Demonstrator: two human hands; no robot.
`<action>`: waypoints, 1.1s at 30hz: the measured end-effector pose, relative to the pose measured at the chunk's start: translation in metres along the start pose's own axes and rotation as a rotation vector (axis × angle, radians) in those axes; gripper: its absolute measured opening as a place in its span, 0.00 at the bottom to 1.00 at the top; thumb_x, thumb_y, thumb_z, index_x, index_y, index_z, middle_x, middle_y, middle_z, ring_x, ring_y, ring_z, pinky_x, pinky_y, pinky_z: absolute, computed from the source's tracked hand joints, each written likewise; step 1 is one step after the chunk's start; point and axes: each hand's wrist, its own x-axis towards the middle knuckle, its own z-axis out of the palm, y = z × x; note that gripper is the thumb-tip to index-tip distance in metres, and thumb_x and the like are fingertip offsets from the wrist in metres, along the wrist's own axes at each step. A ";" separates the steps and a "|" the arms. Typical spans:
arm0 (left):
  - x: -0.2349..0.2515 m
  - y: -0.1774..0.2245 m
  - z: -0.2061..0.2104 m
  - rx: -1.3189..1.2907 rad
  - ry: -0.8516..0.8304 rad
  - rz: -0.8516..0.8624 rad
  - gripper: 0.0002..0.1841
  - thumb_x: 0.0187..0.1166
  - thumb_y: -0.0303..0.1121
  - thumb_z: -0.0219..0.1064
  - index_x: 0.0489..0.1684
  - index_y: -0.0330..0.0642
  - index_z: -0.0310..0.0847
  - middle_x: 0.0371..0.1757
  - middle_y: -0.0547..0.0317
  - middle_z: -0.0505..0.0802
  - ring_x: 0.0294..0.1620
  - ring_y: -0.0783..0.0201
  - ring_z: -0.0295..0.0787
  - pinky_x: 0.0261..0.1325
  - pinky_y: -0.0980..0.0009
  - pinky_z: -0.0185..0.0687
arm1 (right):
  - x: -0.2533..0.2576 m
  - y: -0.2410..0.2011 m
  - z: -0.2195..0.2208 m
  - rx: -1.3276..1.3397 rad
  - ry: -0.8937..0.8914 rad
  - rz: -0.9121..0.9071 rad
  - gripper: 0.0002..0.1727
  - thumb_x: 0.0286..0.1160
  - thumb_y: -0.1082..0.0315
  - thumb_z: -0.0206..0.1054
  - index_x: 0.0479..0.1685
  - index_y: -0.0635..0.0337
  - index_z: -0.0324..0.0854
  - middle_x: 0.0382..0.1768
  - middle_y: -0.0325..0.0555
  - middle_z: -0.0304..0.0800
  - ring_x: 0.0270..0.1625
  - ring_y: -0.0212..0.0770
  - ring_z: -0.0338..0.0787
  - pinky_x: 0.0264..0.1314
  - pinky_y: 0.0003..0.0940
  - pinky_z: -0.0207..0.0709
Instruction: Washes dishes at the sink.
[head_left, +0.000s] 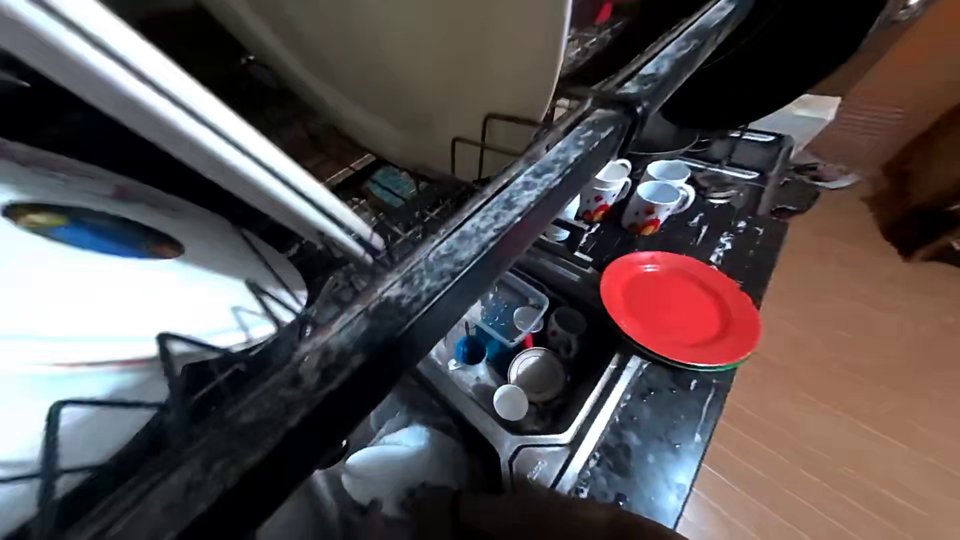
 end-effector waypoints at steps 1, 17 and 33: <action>0.013 -0.009 0.003 -0.070 0.069 0.113 0.24 0.86 0.29 0.63 0.74 0.19 0.69 0.62 0.22 0.85 0.56 0.36 0.88 0.61 0.45 0.84 | -0.004 -0.004 0.002 0.021 0.032 -0.027 0.37 0.81 0.60 0.69 0.88 0.63 0.62 0.83 0.70 0.67 0.82 0.70 0.70 0.81 0.67 0.64; 0.020 0.034 -0.054 -0.593 0.066 0.216 0.31 0.97 0.48 0.39 0.85 0.32 0.64 0.82 0.37 0.77 0.83 0.47 0.72 0.84 0.49 0.67 | -0.080 -0.047 -0.045 0.890 0.364 -0.260 0.20 0.86 0.69 0.60 0.73 0.69 0.74 0.59 0.44 0.90 0.60 0.25 0.87 0.68 0.25 0.80; -0.051 0.006 0.003 0.176 -0.014 0.914 0.39 0.91 0.54 0.45 0.92 0.31 0.52 0.94 0.39 0.55 0.97 0.47 0.41 0.95 0.46 0.26 | -0.055 -0.061 -0.074 1.471 0.296 0.103 0.19 0.91 0.64 0.42 0.39 0.57 0.79 0.24 0.41 0.87 0.27 0.34 0.87 0.31 0.31 0.84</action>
